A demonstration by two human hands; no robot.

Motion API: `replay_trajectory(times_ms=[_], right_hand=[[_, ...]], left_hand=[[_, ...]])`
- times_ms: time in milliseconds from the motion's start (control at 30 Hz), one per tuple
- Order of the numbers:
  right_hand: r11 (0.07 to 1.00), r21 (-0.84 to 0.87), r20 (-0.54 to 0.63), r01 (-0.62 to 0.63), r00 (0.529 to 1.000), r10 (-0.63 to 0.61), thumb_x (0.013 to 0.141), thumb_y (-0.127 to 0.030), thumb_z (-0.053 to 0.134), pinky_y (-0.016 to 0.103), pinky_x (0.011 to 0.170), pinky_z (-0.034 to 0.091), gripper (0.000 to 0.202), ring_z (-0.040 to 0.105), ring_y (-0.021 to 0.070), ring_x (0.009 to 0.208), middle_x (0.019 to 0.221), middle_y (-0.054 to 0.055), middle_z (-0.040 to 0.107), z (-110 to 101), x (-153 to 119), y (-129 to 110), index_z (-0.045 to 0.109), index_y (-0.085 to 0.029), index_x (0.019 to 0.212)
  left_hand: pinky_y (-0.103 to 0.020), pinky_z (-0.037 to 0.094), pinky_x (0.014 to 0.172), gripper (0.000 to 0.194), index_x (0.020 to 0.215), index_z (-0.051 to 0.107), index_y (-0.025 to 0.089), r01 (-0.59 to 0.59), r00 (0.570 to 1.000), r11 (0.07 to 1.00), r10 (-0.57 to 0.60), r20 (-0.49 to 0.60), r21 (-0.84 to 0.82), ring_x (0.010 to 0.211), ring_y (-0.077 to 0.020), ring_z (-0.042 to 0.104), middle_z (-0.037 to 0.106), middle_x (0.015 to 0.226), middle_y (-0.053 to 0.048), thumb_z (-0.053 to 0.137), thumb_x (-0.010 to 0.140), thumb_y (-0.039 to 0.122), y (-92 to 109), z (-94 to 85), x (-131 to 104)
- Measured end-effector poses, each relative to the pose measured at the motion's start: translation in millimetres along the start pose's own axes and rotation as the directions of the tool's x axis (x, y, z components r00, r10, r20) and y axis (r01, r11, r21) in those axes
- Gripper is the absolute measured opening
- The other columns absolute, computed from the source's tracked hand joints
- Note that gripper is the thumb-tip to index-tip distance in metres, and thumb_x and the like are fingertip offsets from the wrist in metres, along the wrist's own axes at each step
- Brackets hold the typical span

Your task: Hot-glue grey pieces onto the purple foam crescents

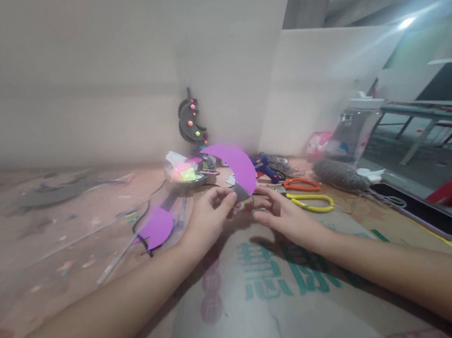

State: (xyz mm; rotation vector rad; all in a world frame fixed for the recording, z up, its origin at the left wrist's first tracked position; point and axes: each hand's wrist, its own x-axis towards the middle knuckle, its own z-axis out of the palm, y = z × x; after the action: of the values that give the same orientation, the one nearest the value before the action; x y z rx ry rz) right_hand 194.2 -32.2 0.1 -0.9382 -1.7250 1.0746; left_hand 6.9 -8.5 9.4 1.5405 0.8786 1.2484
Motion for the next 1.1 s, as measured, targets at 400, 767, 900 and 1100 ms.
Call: replay_trajectory(times_ms=[400,767,900,1100], right_hand=[[0.139,-0.832,0.475,0.536,0.820,-0.320,0.097,-0.031,0.041,0.028,0.053,0.031,0.035,0.052,0.0140,0.056,0.062,0.003,0.060,9.0,-32.2,-48.3,0.060,-0.016,0.072],[0.345,-0.914,0.140,0.214,0.964,-0.227,0.087,-0.029,0.057,0.023,0.057,0.037,0.013,0.058,0.0130,0.064,0.073,0.000,0.068,-34.3,-13.5,-77.4,0.066,-0.021,0.081],[0.386,-0.906,0.138,0.174,0.983,-0.120,0.086,-0.031,0.059,0.024,0.060,0.039,0.014,0.059,0.0144,0.068,0.075,0.002,0.068,-48.1,-5.2,-75.7,0.068,-0.022,0.082],[0.423,-0.899,0.126,0.119,0.992,-0.011,0.086,-0.034,0.056,0.025,0.060,0.040,0.018,0.061,0.0152,0.070,0.080,0.002,0.069,-62.6,0.4,-74.9,0.070,-0.023,0.086]], left_hand=[[-0.022,0.041,0.060,0.018,0.084,0.062,0.016,-0.010,0.997,0.960,-0.012,0.075,0.280,0.065,-0.0121,0.055,0.063,0.075,0.000,0.058,0.080,0.033,3.6,2.5,-10.5],[-0.019,0.041,0.045,0.023,0.086,0.059,0.018,0.132,0.913,0.954,-0.223,0.343,0.269,0.058,-0.0135,0.060,0.065,0.064,0.000,0.055,0.082,0.041,6.9,3.2,-15.3],[-0.019,0.042,0.047,0.023,0.083,0.059,0.018,0.126,0.918,0.953,-0.217,0.331,0.275,0.062,-0.0141,0.062,0.063,0.067,0.000,0.056,0.081,0.040,5.6,0.8,-11.9],[-0.020,0.043,0.052,0.024,0.087,0.063,0.018,0.102,0.898,0.954,-0.210,0.387,0.282,0.065,-0.0134,0.061,0.064,0.072,0.000,0.057,0.080,0.041,1.9,-1.5,-7.8]])
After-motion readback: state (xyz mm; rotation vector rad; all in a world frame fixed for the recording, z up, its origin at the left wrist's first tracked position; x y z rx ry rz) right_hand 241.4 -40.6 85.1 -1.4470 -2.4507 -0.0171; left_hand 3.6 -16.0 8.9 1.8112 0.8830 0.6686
